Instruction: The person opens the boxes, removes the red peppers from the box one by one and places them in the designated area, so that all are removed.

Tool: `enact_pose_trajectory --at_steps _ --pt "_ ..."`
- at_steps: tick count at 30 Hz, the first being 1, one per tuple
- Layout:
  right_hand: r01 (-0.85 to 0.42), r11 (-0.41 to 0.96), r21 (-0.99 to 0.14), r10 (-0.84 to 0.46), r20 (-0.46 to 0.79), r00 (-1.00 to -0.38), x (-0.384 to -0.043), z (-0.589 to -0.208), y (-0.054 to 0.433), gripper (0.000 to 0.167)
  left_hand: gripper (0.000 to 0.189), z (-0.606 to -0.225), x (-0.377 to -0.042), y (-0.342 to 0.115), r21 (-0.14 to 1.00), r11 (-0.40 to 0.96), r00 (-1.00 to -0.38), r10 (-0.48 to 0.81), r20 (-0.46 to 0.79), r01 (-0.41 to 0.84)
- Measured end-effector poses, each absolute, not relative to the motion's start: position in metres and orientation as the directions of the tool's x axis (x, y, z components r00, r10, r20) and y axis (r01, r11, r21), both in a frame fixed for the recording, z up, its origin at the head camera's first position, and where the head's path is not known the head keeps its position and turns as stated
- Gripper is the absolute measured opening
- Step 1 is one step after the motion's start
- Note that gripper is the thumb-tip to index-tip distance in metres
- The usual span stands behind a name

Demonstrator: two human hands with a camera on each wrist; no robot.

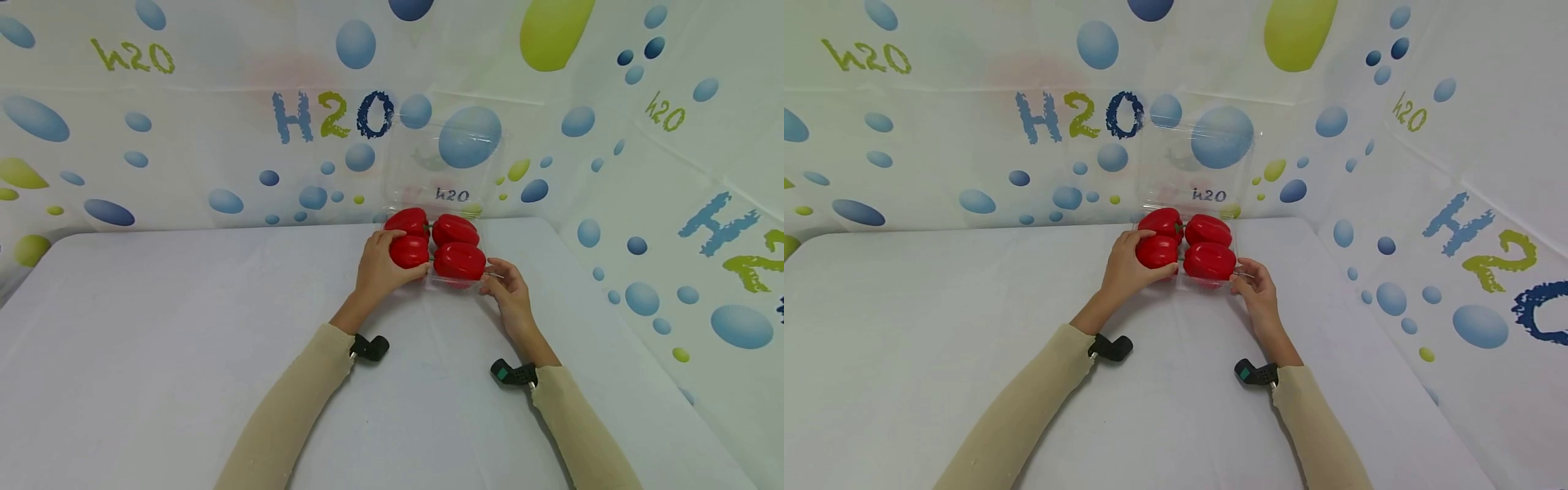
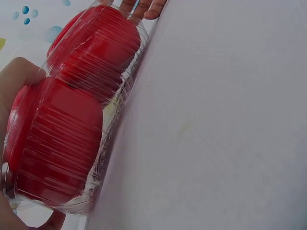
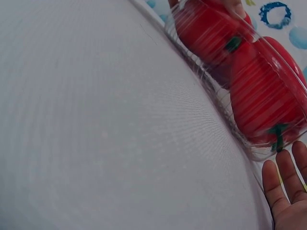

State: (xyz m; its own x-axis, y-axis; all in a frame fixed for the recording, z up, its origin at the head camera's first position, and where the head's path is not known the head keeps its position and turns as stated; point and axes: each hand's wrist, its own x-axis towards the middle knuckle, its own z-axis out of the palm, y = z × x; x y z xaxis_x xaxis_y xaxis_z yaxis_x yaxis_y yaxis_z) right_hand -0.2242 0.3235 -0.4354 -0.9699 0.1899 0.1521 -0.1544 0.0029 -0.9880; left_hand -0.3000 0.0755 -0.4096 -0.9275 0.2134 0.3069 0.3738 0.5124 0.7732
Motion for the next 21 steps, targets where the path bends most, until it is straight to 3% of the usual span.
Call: enact_pose_trajectory --at_steps 21 --pt "-0.133 0.027 -0.991 0.189 0.136 -0.973 -0.2248 -0.4363 0.3234 0.045 0.072 -0.4117 -0.3019 0.0748 0.777 0.482 -0.914 0.215 0.344 0.406"
